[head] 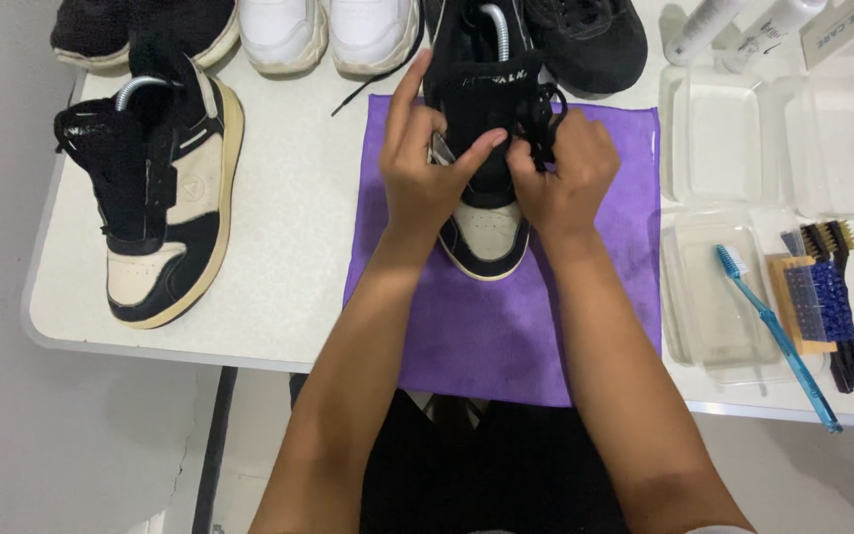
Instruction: The person cleans a black shoe lace with a toothbrush, then places the lace into a black and white sneaker and ties it. The person adjusts the lace and the shoe tongue while working on a purple cloth on a white table.
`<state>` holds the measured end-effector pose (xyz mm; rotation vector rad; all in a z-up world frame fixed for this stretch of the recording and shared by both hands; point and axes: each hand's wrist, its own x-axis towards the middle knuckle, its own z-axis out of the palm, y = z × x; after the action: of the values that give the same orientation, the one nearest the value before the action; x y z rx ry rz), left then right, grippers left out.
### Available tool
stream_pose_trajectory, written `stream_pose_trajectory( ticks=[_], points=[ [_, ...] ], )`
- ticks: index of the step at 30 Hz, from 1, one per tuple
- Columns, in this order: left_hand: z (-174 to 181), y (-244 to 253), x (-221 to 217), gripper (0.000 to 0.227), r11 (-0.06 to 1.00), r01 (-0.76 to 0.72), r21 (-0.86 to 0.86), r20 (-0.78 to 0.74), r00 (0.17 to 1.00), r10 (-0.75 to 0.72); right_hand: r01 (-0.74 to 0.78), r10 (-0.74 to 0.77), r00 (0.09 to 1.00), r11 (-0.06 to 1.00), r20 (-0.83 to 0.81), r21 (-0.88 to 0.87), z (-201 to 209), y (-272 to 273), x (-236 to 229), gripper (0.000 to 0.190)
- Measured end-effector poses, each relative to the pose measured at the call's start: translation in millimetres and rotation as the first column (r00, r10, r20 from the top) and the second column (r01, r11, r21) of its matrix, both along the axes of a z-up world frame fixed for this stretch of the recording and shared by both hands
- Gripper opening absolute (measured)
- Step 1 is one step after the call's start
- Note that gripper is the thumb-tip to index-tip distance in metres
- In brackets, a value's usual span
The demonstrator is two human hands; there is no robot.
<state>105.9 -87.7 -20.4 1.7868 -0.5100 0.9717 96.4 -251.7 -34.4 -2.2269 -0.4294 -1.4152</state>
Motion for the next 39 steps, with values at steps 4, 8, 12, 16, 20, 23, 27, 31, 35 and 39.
stream_pose_trajectory(
  ticks=[4, 8, 12, 16, 20, 23, 27, 31, 35, 39],
  points=[
    [8, 1, -2, 0.048, 0.993, 0.094, -0.068, -0.116, 0.988, -0.101, -0.03, 0.032, 0.999, 0.998, -0.04, 0.053, 7, 6, -4, 0.016],
    [11, 6, -1, 0.034, 0.996, 0.09, -0.028, -0.119, 0.989, -0.092, -0.074, 0.09, 0.991, 0.985, -0.101, 0.158, 5, 7, -3, 0.012],
    [1, 5, -1, 0.025, 0.992, 0.071, 0.105, -0.017, 0.997, -0.07, -0.134, 0.17, 0.977, 0.959, -0.131, 0.248, 5, 11, -4, 0.008],
    [1, 7, -2, 0.045, 0.968, 0.124, 0.218, 0.018, 0.991, -0.131, -0.133, 0.18, 0.971, 0.954, -0.159, 0.268, -4, 8, -3, 0.012],
    [9, 7, -4, 0.044, 0.943, 0.219, 0.25, -0.017, 0.975, -0.222, -0.162, 0.262, 0.938, 0.91, -0.227, 0.38, -7, 8, -3, 0.011],
    [14, 5, -4, 0.04, 0.934, 0.24, 0.264, -0.015, 0.969, -0.245, -0.178, 0.279, 0.934, 0.905, -0.224, 0.385, -6, 9, -5, 0.011],
    [16, 4, -4, 0.039, 0.925, 0.245, 0.291, -0.022, 0.968, -0.249, -0.144, 0.255, 0.937, 0.905, -0.239, 0.401, -9, 10, -5, 0.013],
    [17, 5, -6, 0.038, 0.923, 0.206, 0.325, -0.041, 0.978, -0.203, -0.135, 0.264, 0.938, 0.876, -0.226, 0.463, -9, 15, -7, 0.011],
    [22, 3, -6, 0.047, 0.923, 0.186, 0.336, -0.089, 0.982, -0.166, -0.157, 0.257, 0.951, 0.882, -0.174, 0.444, -6, 17, -8, 0.008],
    [20, 1, -10, 0.045, 0.918, 0.196, 0.345, -0.135, 0.978, -0.158, -0.199, 0.25, 0.963, 0.91, -0.098, 0.364, 2, 20, -10, 0.014]
  ],
)
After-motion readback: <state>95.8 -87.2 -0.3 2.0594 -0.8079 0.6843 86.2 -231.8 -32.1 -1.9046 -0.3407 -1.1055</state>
